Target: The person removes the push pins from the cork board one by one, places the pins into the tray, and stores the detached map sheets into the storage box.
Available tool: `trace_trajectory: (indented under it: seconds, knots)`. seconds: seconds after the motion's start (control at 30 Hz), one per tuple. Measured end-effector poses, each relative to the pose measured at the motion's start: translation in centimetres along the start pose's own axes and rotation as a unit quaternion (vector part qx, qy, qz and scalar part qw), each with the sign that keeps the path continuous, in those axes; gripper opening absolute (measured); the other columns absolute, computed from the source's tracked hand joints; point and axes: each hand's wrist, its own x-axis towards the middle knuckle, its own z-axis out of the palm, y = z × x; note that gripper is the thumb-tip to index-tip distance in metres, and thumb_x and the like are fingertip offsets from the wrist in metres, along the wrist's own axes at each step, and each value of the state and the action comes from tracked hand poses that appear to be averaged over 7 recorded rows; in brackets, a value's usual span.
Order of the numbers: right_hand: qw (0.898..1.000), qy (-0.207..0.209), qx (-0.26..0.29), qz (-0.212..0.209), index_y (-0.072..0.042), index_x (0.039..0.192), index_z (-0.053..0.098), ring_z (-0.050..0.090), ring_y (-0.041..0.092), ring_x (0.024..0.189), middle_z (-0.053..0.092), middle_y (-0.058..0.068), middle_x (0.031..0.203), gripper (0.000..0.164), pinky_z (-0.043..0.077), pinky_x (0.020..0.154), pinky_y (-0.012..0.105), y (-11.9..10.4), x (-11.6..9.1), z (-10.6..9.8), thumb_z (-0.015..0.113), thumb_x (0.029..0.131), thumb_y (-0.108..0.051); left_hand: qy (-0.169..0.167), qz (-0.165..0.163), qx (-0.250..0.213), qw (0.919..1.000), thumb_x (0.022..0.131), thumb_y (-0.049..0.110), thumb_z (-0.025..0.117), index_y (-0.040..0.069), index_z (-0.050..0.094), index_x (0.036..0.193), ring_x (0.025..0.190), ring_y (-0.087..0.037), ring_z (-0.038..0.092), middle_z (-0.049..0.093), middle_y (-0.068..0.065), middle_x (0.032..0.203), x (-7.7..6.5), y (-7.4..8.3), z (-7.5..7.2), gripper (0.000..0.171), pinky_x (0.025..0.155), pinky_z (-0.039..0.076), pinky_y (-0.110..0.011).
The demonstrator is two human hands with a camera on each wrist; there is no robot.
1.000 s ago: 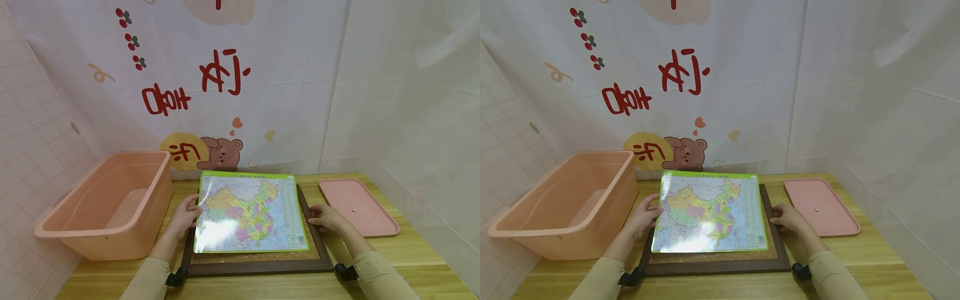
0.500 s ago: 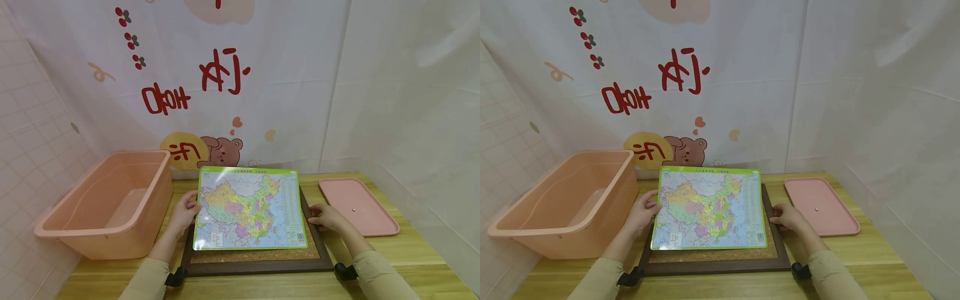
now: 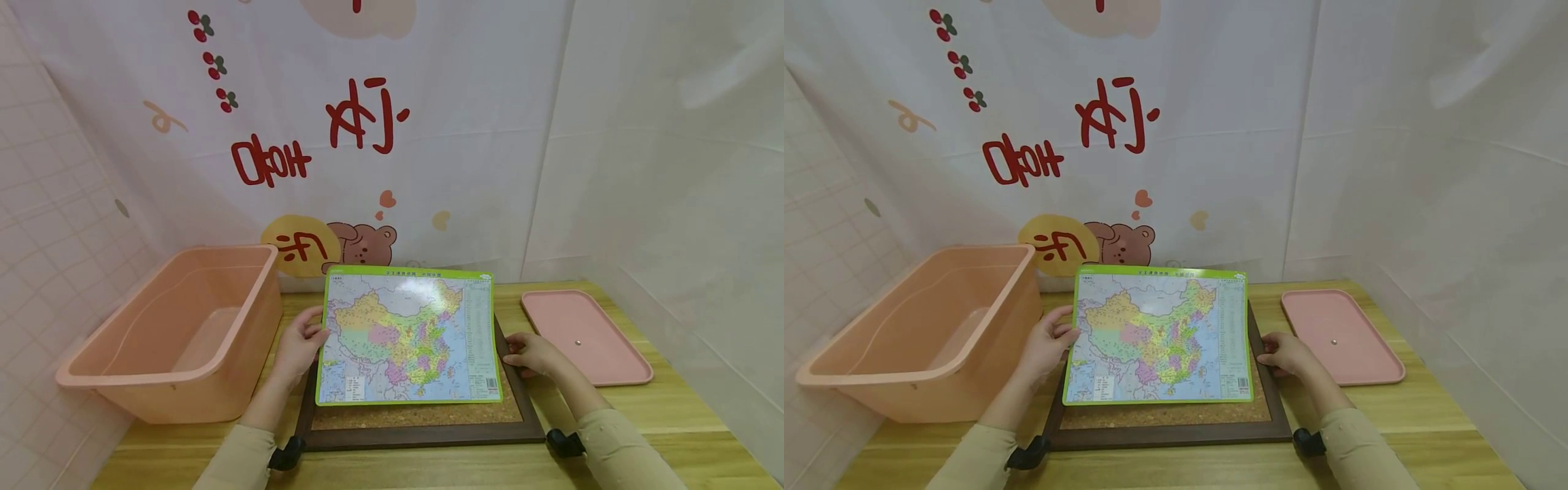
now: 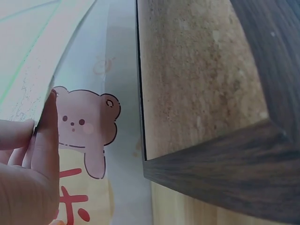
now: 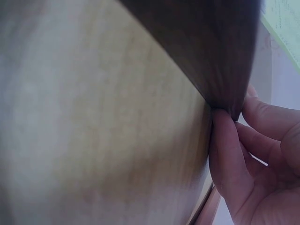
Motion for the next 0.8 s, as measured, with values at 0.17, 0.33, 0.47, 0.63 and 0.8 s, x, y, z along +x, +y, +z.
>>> trace_trajectory:
  seconds: [0.17, 0.33, 0.47, 0.63, 0.8]
  knots:
    - [1.000, 0.001, -0.004, -0.003, 0.015, 0.135, 0.046, 0.064, 0.032, 0.096, 0.055, 0.025, 0.117, 0.055, 0.059, 0.072, 0.043, -0.1, -0.1, -0.1, 0.071, 0.092, -0.008, 0.009, 0.029, 0.008, 0.9995, 0.095, -0.008, 0.057, 0.004, 0.058, 0.134, 0.080, -0.025, 0.067, 0.070, -0.023, 0.103, -0.2, 0.7, -0.1, 0.041, 0.062, 0.055, -0.029]
    - [1.000, 0.000, -0.006, -0.003, 0.015, 0.135, 0.046, 0.063, 0.034, 0.098, 0.054, 0.025, 0.118, 0.055, 0.059, 0.072, 0.042, 0.0, -0.1, -0.1, 0.071, 0.092, -0.008, 0.020, 0.063, 0.018, 0.9977, 0.093, -0.011, 0.059, 0.000, 0.059, 0.132, 0.082, -0.021, 0.067, 0.069, -0.026, 0.105, -0.2, 1.2, -0.5, 0.041, 0.065, 0.053, -0.024]
    - [1.000, -0.004, -0.003, -0.001, 0.015, 0.137, 0.044, 0.063, 0.037, 0.101, 0.053, 0.026, 0.121, 0.056, 0.059, 0.074, 0.042, 0.1, -0.1, -0.1, 0.071, 0.092, -0.008, 0.026, 0.084, 0.019, 0.9959, 0.091, -0.014, 0.060, -0.002, 0.058, 0.131, 0.081, -0.018, 0.068, 0.068, -0.028, 0.106, -0.3, 1.8, -0.9, 0.042, 0.066, 0.055, -0.024]
    - [1.000, -0.008, -0.001, 0.001, 0.015, 0.138, 0.042, 0.061, 0.041, 0.105, 0.052, 0.029, 0.124, 0.058, 0.059, 0.075, 0.043, 0.2, -0.1, 0.0, 0.070, 0.093, -0.009, 0.031, 0.082, 0.029, 0.9958, 0.093, -0.011, 0.060, 0.001, 0.058, 0.133, 0.082, -0.018, 0.068, 0.068, -0.027, 0.108, -0.5, 2.7, -1.3, 0.042, 0.065, 0.055, -0.023]
    - [1.000, -0.008, -0.003, 0.000, 0.015, 0.138, 0.042, 0.061, 0.042, 0.106, 0.052, 0.029, 0.124, 0.058, 0.059, 0.075, 0.043, 0.1, -0.1, -0.1, 0.069, 0.093, -0.009, 0.039, 0.083, 0.042, 0.9949, 0.095, -0.008, 0.059, 0.003, 0.058, 0.134, 0.084, -0.019, 0.066, 0.067, -0.027, 0.111, -0.9, 3.7, -1.8, 0.041, 0.065, 0.054, -0.021]
